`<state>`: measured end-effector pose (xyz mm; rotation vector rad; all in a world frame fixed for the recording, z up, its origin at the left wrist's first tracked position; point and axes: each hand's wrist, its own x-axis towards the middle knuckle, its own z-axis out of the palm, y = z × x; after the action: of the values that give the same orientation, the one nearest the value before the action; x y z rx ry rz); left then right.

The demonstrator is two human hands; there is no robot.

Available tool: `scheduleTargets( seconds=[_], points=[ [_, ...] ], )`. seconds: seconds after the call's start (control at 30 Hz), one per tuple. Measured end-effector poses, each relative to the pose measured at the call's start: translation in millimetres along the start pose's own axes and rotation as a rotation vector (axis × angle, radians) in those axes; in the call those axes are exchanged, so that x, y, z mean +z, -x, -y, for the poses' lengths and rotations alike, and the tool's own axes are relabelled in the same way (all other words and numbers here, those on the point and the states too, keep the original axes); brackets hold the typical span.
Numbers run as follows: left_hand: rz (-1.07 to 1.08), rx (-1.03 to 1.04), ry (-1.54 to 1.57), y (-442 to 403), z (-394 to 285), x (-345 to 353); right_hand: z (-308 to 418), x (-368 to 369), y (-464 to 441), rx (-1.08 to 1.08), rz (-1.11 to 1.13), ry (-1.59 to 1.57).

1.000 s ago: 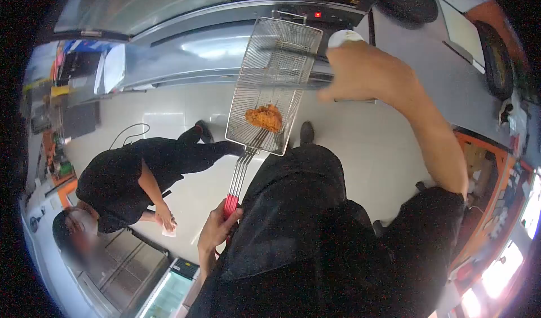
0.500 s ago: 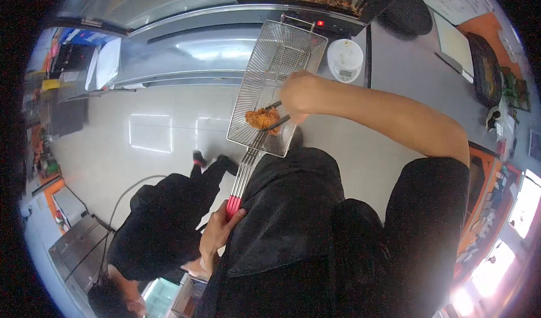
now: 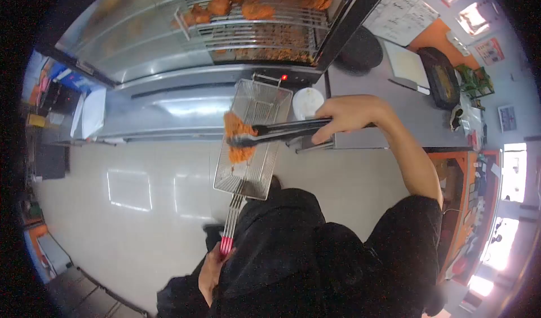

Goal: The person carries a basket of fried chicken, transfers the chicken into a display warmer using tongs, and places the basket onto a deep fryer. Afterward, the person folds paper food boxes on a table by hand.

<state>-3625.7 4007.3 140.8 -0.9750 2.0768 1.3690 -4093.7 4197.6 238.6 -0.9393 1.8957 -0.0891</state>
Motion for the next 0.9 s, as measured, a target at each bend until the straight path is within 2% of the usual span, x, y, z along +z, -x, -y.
scheduleTargets(
  seconds=[0.03, 0.13, 0.23, 0.27, 0.37, 0.6, 0.73, 0.9],
  points=[
    [-0.003, 0.008, 0.013, -2.3, 0.1, -0.8, -4.9, -3.8, 14.4, 0.035, -0.013, -0.147],
    [0.004, 0.032, 0.089, -3.5, 9.7, 0.2, -37.8, -5.5, 33.9, -0.021, -0.254, -0.489],
    [0.016, -0.012, -0.004, -5.6, 10.4, -4.5, -41.0, -18.0, 34.9, -0.063, -0.507, -0.604],
    [0.021, -0.028, -0.024, -5.7, 7.7, -7.1, -33.0, -20.9, 38.2, -0.045, -0.551, -0.739],
    [0.017, -0.044, -0.055, -4.9, 5.2, -9.7, -45.8, -32.0, 24.0, -0.051, -0.532, -0.992],
    [0.011, -0.002, -0.008, -8.7, 21.8, 0.9, -50.6, -61.3, -25.3, -0.145, -0.620, -1.178],
    [0.039, -0.054, -0.048, -2.7, 4.6, -6.4, -49.0, -88.9, -64.4, -0.306, -0.481, -1.377],
    [0.033, -0.060, -0.066, -1.3, 2.7, -4.0, -39.7, -110.8, -94.1, -0.335, -0.430, -1.422]
  ],
)
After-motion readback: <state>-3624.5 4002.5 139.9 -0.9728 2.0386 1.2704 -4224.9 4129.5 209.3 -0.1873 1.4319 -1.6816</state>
